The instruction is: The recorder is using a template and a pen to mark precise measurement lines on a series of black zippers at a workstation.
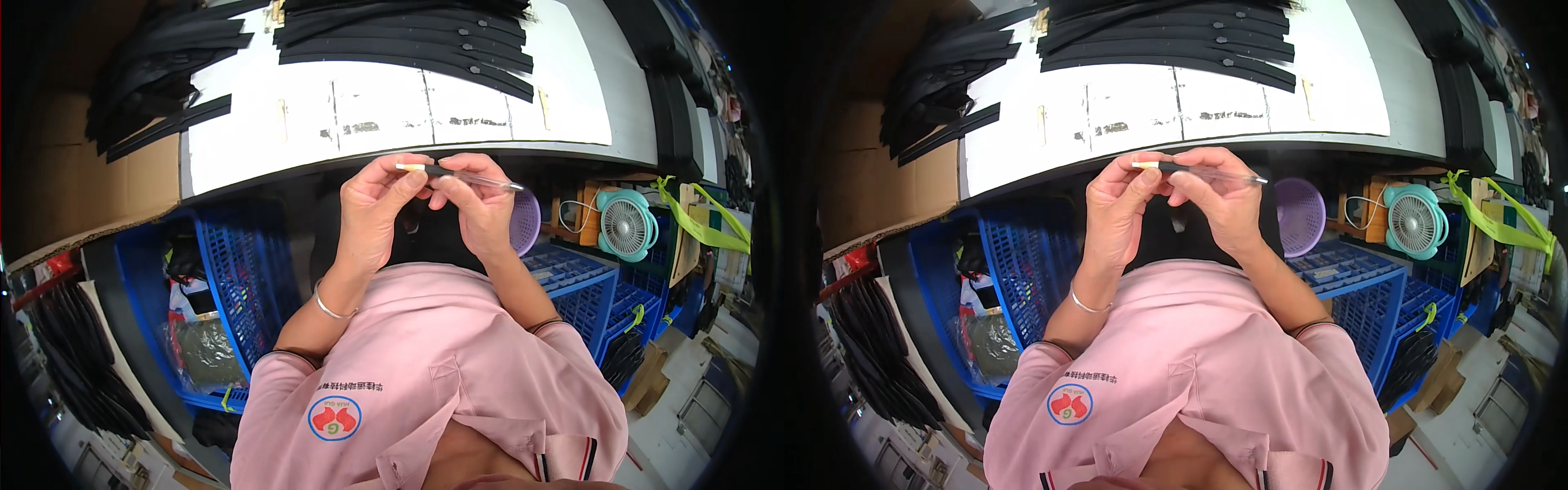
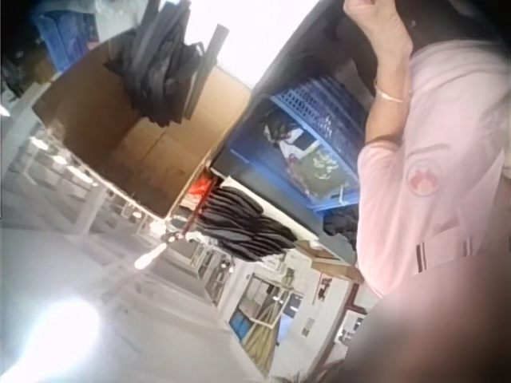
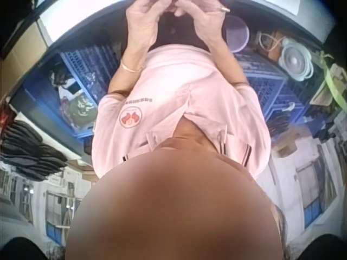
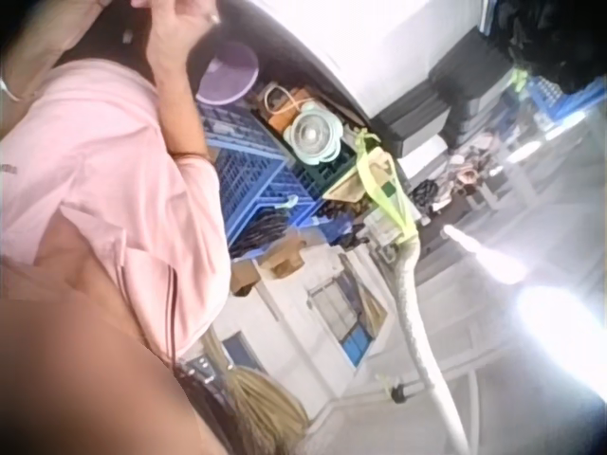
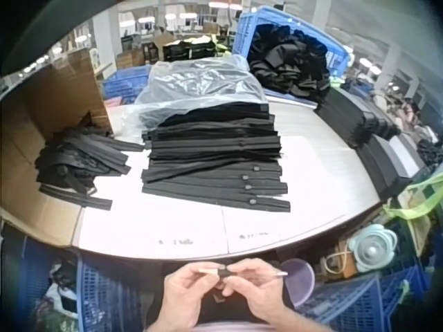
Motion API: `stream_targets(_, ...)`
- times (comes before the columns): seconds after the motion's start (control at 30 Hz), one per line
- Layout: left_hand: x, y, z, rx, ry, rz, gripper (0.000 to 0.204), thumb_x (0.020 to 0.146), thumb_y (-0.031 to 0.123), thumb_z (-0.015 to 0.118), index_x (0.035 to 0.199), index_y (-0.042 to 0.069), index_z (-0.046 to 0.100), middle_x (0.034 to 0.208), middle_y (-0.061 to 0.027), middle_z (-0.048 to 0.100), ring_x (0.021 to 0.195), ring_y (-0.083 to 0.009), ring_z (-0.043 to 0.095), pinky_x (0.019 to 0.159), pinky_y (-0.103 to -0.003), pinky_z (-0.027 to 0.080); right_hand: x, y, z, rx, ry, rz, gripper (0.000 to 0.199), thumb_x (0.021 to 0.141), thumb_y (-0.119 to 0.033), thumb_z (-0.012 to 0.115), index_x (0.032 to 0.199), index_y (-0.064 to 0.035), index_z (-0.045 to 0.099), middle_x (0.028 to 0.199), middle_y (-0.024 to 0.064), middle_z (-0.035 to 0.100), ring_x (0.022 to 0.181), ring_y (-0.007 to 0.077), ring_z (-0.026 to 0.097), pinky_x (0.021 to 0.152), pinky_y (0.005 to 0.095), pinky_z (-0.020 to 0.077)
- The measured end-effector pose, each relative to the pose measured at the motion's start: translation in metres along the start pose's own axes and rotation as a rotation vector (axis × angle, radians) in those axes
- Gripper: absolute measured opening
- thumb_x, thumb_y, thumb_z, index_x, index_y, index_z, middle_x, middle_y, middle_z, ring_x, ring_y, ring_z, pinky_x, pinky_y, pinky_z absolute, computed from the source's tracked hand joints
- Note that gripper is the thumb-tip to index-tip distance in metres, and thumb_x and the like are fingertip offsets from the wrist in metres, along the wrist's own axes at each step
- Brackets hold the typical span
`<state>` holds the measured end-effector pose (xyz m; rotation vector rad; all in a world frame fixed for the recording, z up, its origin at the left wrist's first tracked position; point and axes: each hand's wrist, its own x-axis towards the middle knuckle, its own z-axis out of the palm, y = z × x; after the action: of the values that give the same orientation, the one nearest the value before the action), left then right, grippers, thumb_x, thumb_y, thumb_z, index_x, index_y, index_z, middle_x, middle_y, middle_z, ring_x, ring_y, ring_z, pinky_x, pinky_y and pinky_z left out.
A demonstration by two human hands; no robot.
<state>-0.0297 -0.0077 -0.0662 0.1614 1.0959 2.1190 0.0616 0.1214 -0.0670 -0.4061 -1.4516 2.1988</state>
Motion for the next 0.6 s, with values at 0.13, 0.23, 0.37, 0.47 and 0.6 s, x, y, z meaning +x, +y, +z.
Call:
stream_targets(0.13,0.005,-0.007,0.004,0.056,-0.023,0.021,0.029,0.095,0.005,0.070,0.123,-0.002,0.067,0.106,-0.0073,0.071,0.092,-0.0111,0.065,0.083,-0.026,0.055,0.005,-0.003,0.000,0.002,-0.018,0.033,0.023,0.092,0.003,0.070,0.113,0.0030,0.062,0.093,0.0140,0.072,0.072,0.0146,0.068,0.064,0.0268,0.0568)
stream_targets(0.23,0.008,-0.005,0.005,0.098,-0.023,-0.016,0.033,0.096,0.007,0.069,0.127,-0.003,0.065,0.111,-0.0090,0.070,0.095,-0.0125,0.066,0.085,-0.028,0.055,0.010,0.003,-0.015,0.004,-0.027,0.012,0.020,0.092,0.003,0.069,0.110,0.0026,0.061,0.095,0.0160,0.072,0.071,0.0146,0.068,0.062,0.0262,0.0553)
stream_targets(0.37,0.009,0.008,0.005,0.114,0.097,0.039,0.034,0.097,0.005,0.066,0.129,-0.005,0.063,0.117,-0.0134,0.069,0.099,-0.0159,0.066,0.085,-0.031,0.055,0.028,-0.003,-0.023,-0.007,0.064,-0.020,0.017,0.092,0.003,0.066,0.108,0.0017,0.060,0.089,0.0129,0.069,0.066,0.0142,0.065,0.061,0.0257,0.0535)
stream_targets(0.47,0.012,0.021,-0.010,0.270,0.126,0.133,0.032,0.098,0.007,0.065,0.128,-0.004,0.064,0.117,-0.0137,0.069,0.099,-0.0162,0.067,0.085,-0.031,0.055,0.049,-0.016,-0.039,-0.217,0.032,-0.055,0.019,0.094,-0.004,0.064,0.113,0.0010,0.062,0.090,0.0114,0.068,0.069,0.0143,0.064,0.068,0.0271,0.0524)
stream_targets(0.6,0.022,0.051,-0.037,0.452,0.232,0.249,0.027,0.098,0.006,0.065,0.124,-0.005,0.066,0.113,-0.0107,0.071,0.097,-0.0150,0.068,0.087,-0.028,0.055,0.089,-0.045,-0.052,-0.501,-0.163,0.118,0.023,0.095,-0.010,0.066,0.115,0.0014,0.071,0.106,0.0122,0.073,0.090,0.0167,0.072,0.082,0.0283,0.0582)
